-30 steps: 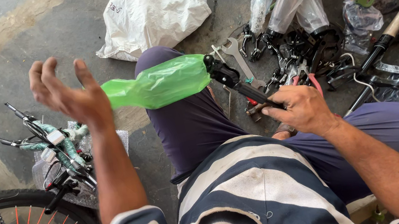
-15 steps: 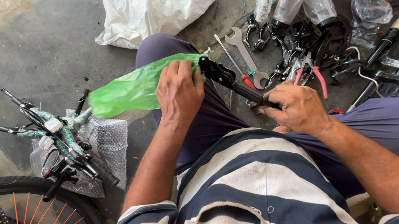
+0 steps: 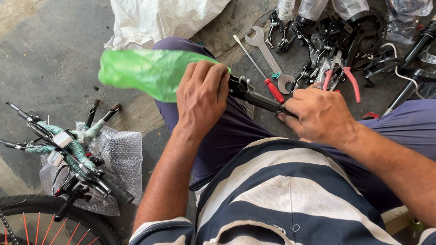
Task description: The person sits on the floor of a bicycle shop and assembles bicycle handlebar components, fitting a brake cable to a handlebar assembly by hand. They then place the assembled part into a green plastic bag and wrap it, handling other loose parts and wrenches on the floor around them.
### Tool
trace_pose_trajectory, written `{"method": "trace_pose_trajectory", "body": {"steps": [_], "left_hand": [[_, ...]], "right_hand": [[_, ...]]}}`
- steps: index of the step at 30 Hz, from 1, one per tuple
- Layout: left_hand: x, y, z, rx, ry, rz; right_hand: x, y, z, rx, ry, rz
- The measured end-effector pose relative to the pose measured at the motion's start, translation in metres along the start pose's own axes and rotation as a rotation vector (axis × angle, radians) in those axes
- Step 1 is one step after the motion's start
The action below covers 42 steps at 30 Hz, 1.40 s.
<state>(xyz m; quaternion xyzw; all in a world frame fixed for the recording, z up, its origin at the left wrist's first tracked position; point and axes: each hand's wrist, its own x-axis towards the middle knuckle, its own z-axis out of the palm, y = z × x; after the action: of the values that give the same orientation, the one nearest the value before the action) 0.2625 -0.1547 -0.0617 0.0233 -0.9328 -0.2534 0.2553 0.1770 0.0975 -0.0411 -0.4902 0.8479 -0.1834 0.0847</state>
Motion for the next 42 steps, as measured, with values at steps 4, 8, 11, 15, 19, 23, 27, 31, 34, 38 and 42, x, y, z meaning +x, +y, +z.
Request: {"method": "trace_pose_trajectory", "body": {"steps": [4, 8, 11, 15, 19, 23, 27, 31, 34, 38, 42], "left_hand": [[-0.007, 0.002, -0.005, 0.202, 0.215, 0.096], [-0.014, 0.0, -0.002, 0.007, 0.126, -0.017], [-0.016, -0.002, 0.0, -0.084, 0.065, -0.149], [-0.014, -0.011, -0.009, -0.205, 0.206, -0.258], [-0.005, -0.047, -0.026, -0.314, 0.335, -0.428], [0.015, -0.105, -0.029, -0.546, 0.365, -0.615], [0.041, -0.162, -0.011, -0.454, 0.179, -0.757], [0.072, -0.201, 0.025, -0.242, -0.115, -0.821], [0.091, -0.218, 0.055, -0.028, -0.2, -0.68], [0.113, -0.237, 0.086, 0.081, -0.173, -0.554], [0.125, -0.249, 0.096, 0.084, -0.408, -0.477]], "right_hand": [[0.0, 0.004, -0.002, 0.15, 0.041, 0.06], [-0.002, 0.008, 0.005, 0.203, 0.065, 0.06], [0.0, 0.011, 0.017, 0.225, 0.029, 0.078], [0.0, 0.021, 0.033, 0.274, 0.02, 0.113], [-0.003, 0.048, 0.053, 0.393, -0.055, 0.416], [0.013, 0.09, 0.098, 0.289, -0.165, 0.65], [0.03, 0.116, 0.149, 0.279, -0.219, 0.825], [0.039, 0.122, 0.175, 0.171, -0.311, 0.853], [0.044, 0.123, 0.177, 0.141, -0.368, 0.848], [0.046, 0.126, 0.176, 0.12, -0.437, 0.853], [0.044, 0.131, 0.178, 0.144, -0.52, 0.915]]}}
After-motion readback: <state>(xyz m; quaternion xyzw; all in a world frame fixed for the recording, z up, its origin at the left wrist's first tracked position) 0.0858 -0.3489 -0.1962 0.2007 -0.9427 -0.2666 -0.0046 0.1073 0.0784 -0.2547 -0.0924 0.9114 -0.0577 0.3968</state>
